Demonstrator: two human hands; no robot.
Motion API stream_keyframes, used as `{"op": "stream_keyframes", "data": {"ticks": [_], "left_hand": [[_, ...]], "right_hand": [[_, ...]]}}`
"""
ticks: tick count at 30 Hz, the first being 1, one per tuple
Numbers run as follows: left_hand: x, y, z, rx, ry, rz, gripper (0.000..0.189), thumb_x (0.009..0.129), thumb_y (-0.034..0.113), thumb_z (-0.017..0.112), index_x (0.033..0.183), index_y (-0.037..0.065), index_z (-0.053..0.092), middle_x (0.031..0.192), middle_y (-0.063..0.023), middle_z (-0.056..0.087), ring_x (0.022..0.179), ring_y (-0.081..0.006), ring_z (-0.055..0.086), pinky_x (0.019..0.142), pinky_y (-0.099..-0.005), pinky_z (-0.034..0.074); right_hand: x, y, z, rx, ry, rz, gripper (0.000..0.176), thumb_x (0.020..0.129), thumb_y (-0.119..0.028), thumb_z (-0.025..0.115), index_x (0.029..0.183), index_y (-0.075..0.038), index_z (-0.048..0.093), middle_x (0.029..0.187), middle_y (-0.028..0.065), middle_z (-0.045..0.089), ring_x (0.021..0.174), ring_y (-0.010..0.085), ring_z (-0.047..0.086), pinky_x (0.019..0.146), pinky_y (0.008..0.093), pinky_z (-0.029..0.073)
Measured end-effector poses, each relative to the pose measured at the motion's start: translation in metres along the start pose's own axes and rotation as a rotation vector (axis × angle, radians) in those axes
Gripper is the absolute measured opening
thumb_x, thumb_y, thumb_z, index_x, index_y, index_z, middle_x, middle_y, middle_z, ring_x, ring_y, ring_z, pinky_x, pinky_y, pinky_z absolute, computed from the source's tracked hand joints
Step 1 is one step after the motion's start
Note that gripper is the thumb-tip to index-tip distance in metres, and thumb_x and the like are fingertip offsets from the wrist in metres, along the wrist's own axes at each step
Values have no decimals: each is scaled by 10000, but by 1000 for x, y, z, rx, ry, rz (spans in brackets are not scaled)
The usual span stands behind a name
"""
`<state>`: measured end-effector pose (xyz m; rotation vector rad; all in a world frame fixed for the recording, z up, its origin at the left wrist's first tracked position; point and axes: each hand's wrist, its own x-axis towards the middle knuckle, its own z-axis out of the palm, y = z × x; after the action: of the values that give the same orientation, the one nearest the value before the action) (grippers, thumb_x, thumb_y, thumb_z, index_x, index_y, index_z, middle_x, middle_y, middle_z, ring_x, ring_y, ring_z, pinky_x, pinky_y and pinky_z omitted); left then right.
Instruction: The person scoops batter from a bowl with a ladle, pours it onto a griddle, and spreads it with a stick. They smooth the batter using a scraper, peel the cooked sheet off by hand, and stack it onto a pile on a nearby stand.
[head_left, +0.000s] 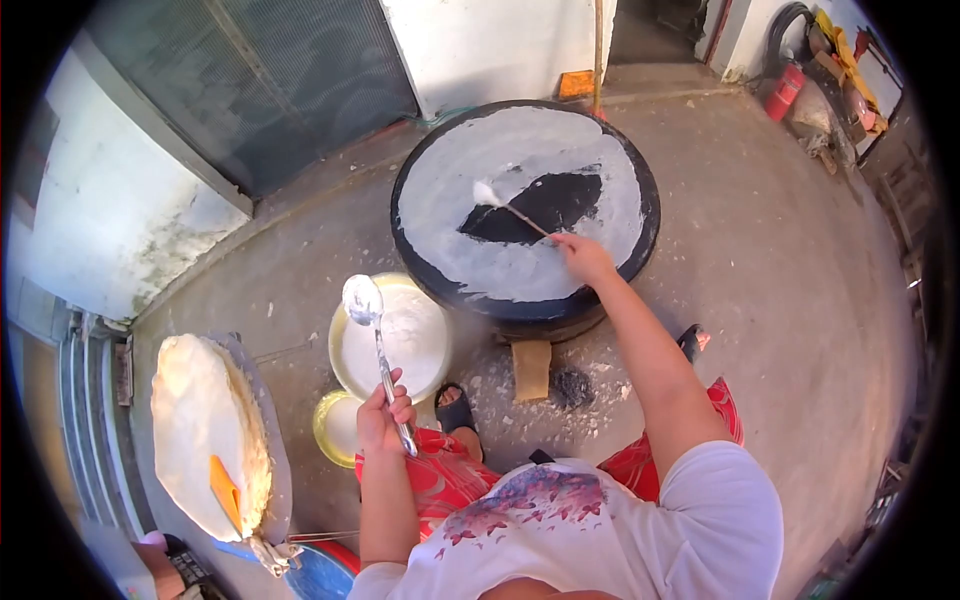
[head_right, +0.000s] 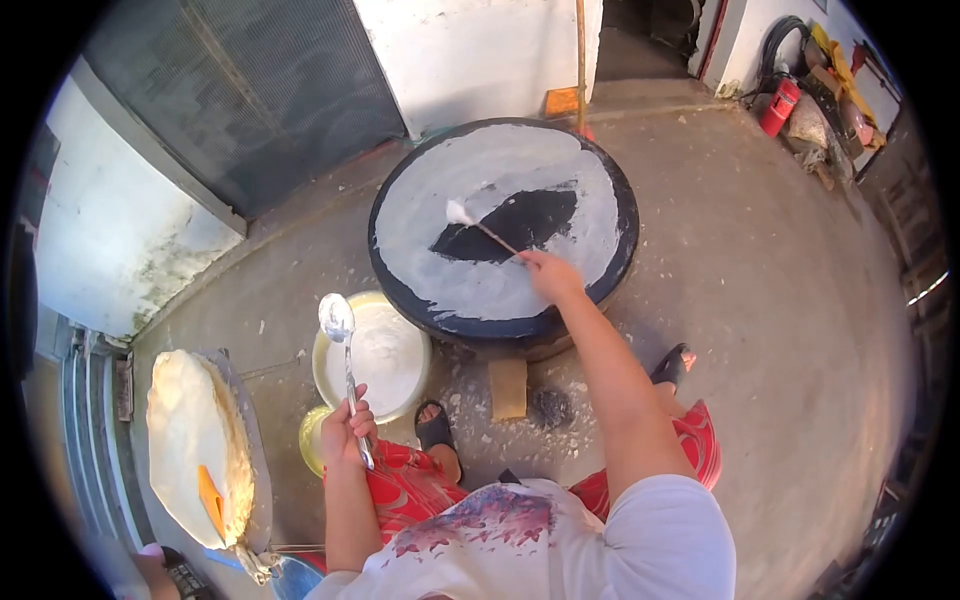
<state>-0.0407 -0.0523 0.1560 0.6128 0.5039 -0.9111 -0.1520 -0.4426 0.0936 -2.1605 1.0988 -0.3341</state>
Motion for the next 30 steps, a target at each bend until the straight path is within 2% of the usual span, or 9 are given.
{"op": "stream_keyframes", "data": {"ticks": [2,6,8,11,16,20,22,26,30], "left_hand": [[0,0,3,-8,15,-13,326,924,195,336,1141,-28,432,723,-50,440,520,-102,383,412,-219,322],[-2,1,-1,-12,-10,-16,315,921,185,343,1132,-30,435,724,-50,440,520,-99,383,411,-215,323],[-4,2,-2,-11,-32,-14,308,911,175,332,1122,-22,440,734,-71,460,521,-112,384,420,-217,336],[-2,2,-4,7,-18,6,307,913,175,327,1119,-22,440,733,-68,456,520,-110,382,419,-217,336],[-1,4,-2,-7,-19,-32,308,913,180,328,1116,-22,441,736,-65,452,519,-108,381,417,-215,336],[-2,5,-4,-10,-22,-41,311,915,185,326,1114,-23,442,738,-63,451,518,-105,380,416,-212,336],[-3,5,-4,-5,-15,-34,311,916,186,325,1112,-25,445,737,-63,452,516,-105,380,416,-212,336],[-1,7,-4,-8,-7,-26,312,918,189,324,1105,-26,453,735,-62,454,512,-104,378,416,-211,337],[0,7,-4,-21,-19,-52,311,918,189,327,1103,-24,458,735,-61,455,511,-103,379,414,-211,338]], "right_hand": [[-3,1,3,-8,-91,-173,253,831,-201,489,1054,-201,609,958,130,616,864,285,589,753,346,459],[-37,-19,-46,-111,-179,-152,243,814,-202,516,1033,-197,620,913,118,625,849,275,589,744,333,464],[-56,-22,-62,-276,2,-176,289,772,-143,528,1043,-202,609,834,85,607,795,258,586,696,330,468],[-85,-32,-28,-377,339,-286,392,708,-75,525,1077,-193,577,773,60,555,729,239,571,643,340,467],[-109,-39,56,-463,226,-546,414,693,-64,509,1100,-137,536,798,59,541,715,255,557,604,387,470],[-78,-23,33,-561,235,-398,400,705,-60,492,1096,-131,535,807,68,547,721,261,564,615,382,473],[-66,-21,17,-448,258,-99,409,698,-66,508,1100,-135,533,812,76,555,735,275,570,639,383,473],[-99,-40,21,-348,160,-317,455,671,-69,545,1115,-163,530,870,80,567,773,294,573,665,393,474],[-74,-13,4,-574,200,-107,451,685,-60,524,1121,-176,532,874,95,574,779,304,576,679,403,468]]}}
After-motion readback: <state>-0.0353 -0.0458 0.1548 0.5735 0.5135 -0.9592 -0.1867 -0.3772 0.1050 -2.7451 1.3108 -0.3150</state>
